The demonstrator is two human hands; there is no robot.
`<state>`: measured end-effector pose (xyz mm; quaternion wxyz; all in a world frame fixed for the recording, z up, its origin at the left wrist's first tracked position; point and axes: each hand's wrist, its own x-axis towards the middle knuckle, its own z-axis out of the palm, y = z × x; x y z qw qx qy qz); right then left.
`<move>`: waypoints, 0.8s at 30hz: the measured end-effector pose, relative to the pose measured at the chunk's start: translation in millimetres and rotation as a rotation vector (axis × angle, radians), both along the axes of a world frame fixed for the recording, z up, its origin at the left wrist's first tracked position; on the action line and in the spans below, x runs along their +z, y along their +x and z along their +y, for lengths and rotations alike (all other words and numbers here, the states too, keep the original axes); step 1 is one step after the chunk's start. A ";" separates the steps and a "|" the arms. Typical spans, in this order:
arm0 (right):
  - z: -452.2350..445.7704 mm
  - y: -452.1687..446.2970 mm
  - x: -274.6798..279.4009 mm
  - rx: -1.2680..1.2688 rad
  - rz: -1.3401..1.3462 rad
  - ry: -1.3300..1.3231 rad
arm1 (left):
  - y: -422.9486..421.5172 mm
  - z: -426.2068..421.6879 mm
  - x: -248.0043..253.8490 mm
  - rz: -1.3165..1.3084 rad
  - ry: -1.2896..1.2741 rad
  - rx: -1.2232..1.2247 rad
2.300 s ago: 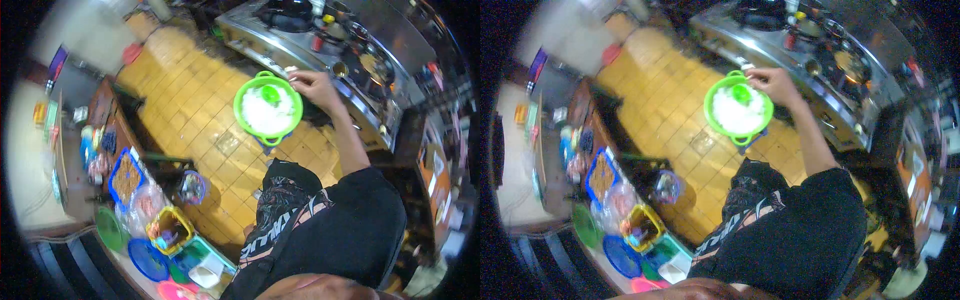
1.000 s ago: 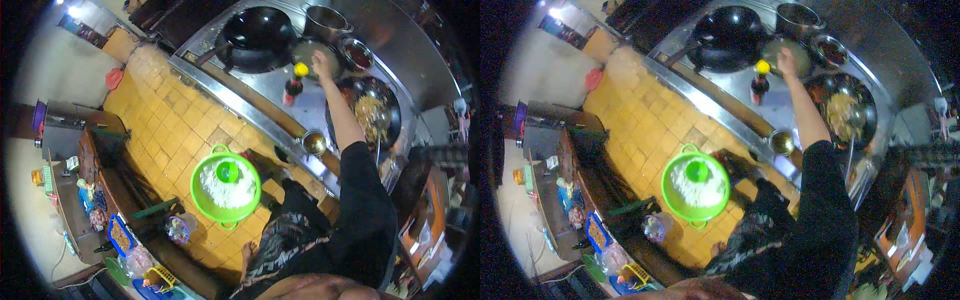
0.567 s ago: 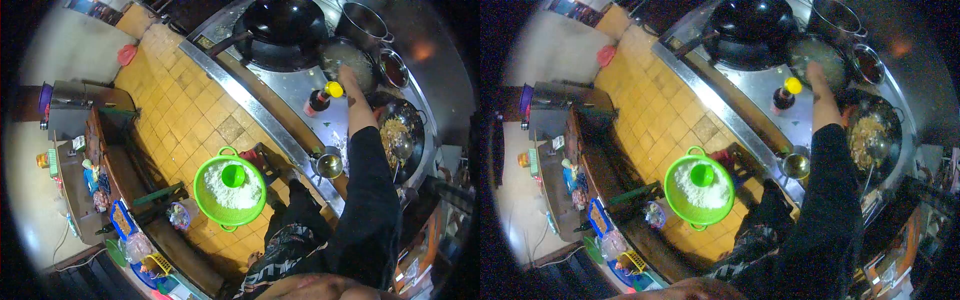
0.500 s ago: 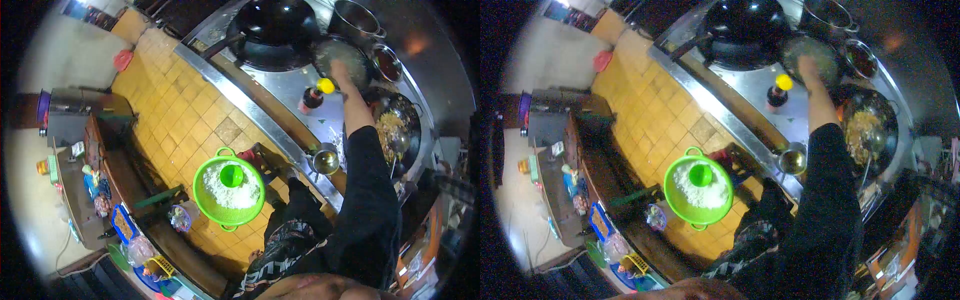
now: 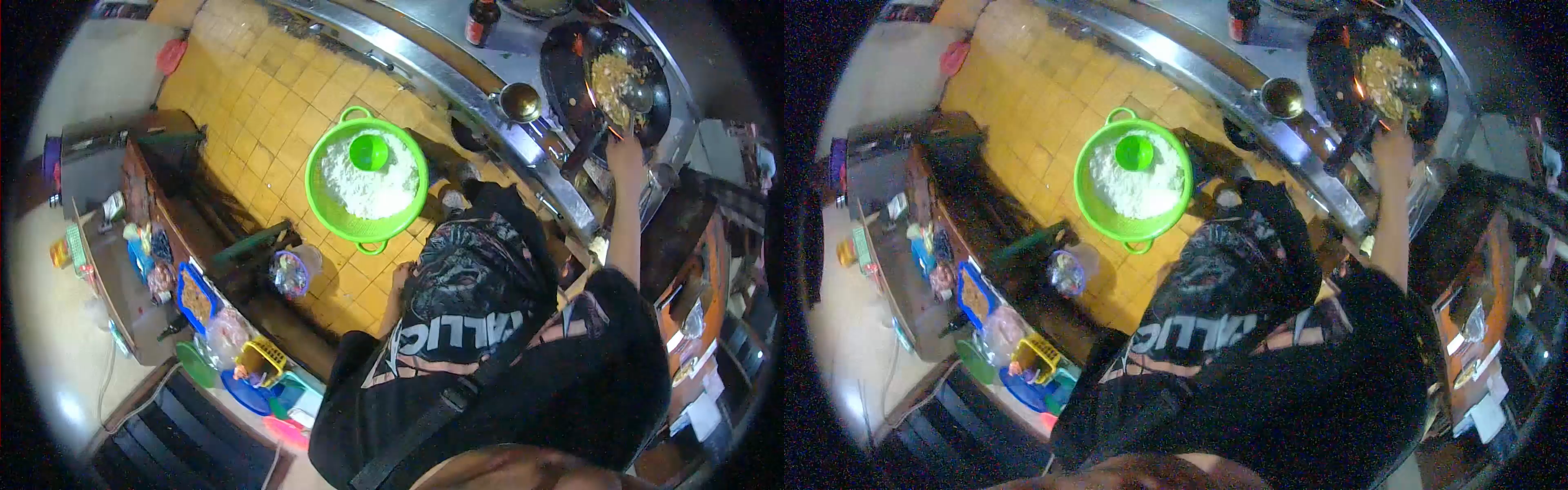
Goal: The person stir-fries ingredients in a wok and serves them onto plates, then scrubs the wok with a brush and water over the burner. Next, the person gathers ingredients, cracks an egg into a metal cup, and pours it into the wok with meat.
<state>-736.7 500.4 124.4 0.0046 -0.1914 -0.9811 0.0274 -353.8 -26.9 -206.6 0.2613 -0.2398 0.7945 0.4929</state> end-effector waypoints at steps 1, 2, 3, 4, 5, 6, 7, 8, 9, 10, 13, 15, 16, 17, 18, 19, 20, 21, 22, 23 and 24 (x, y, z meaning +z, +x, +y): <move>7.9 47.1 3.0 0.033 0.009 0.182 | -1.8 -1.4 -16.7 0.070 -0.041 -0.033; 50.6 70.7 -32.2 0.057 0.009 0.146 | 0.7 -3.2 -30.4 -0.090 0.087 0.226; 91.9 93.8 -66.5 0.081 0.008 0.109 | -7.5 2.8 -13.3 -0.164 0.141 0.249; 102.7 98.5 -64.2 -0.145 -0.184 -0.376 | -19.2 2.9 9.5 -0.269 0.206 0.252; 103.6 106.0 -60.9 -0.374 -0.160 -0.905 | -23.9 -0.1 22.9 -0.334 0.252 0.223; 102.8 113.9 -53.3 -0.608 -0.123 -1.434 | -28.8 -4.2 39.4 -0.401 0.294 0.198; 86.6 114.2 -37.5 -0.474 0.016 -1.564 | -33.7 -7.7 49.8 -0.445 0.330 0.176; 100.2 109.3 -45.0 -0.432 -0.002 -1.574 | -41.3 -10.0 62.6 -0.484 0.361 0.157; 64.1 108.9 -4.5 -0.437 0.111 -1.346 | -45.3 -10.6 68.4 -0.354 0.306 0.114; 86.5 107.0 -21.7 -0.268 0.135 -1.124 | -51.3 -11.5 73.5 -0.340 0.311 0.164; 73.0 101.8 16.2 -0.126 0.127 -0.449 | -70.3 -8.4 83.1 -0.348 0.343 0.275; 56.3 97.1 30.7 -0.200 0.009 -0.078 | -71.0 -2.3 94.7 -0.272 0.352 0.279; 61.3 92.7 18.2 -0.296 -0.010 -0.122 | -68.8 0.0 95.5 -0.268 0.394 0.301; 65.3 91.2 6.2 -0.321 0.010 -0.120 | -70.8 5.2 98.1 -0.256 0.397 0.272; 69.8 85.9 -8.5 -0.206 0.046 -0.082 | -77.2 10.7 99.0 -0.265 0.338 0.153; 73.4 82.9 -13.7 -0.089 0.078 -0.042 | -72.1 10.3 86.7 -0.274 0.324 0.122; 77.6 84.7 -8.7 -0.107 0.089 -0.042 | -63.7 7.8 60.7 -0.266 0.326 0.077; 81.9 88.0 0.6 -0.067 0.108 -0.191 | -53.6 1.4 24.2 -0.250 0.345 0.031; 85.1 97.1 24.6 0.020 0.130 -0.189 | -47.6 -4.7 -16.1 -0.215 0.412 -0.023; 88.3 106.4 48.7 0.107 0.150 -0.187 | -64.8 12.5 13.9 -0.207 0.610 -0.026; 98.4 116.1 69.6 0.156 0.126 -0.198 | -63.6 8.5 3.5 -0.067 0.328 -0.294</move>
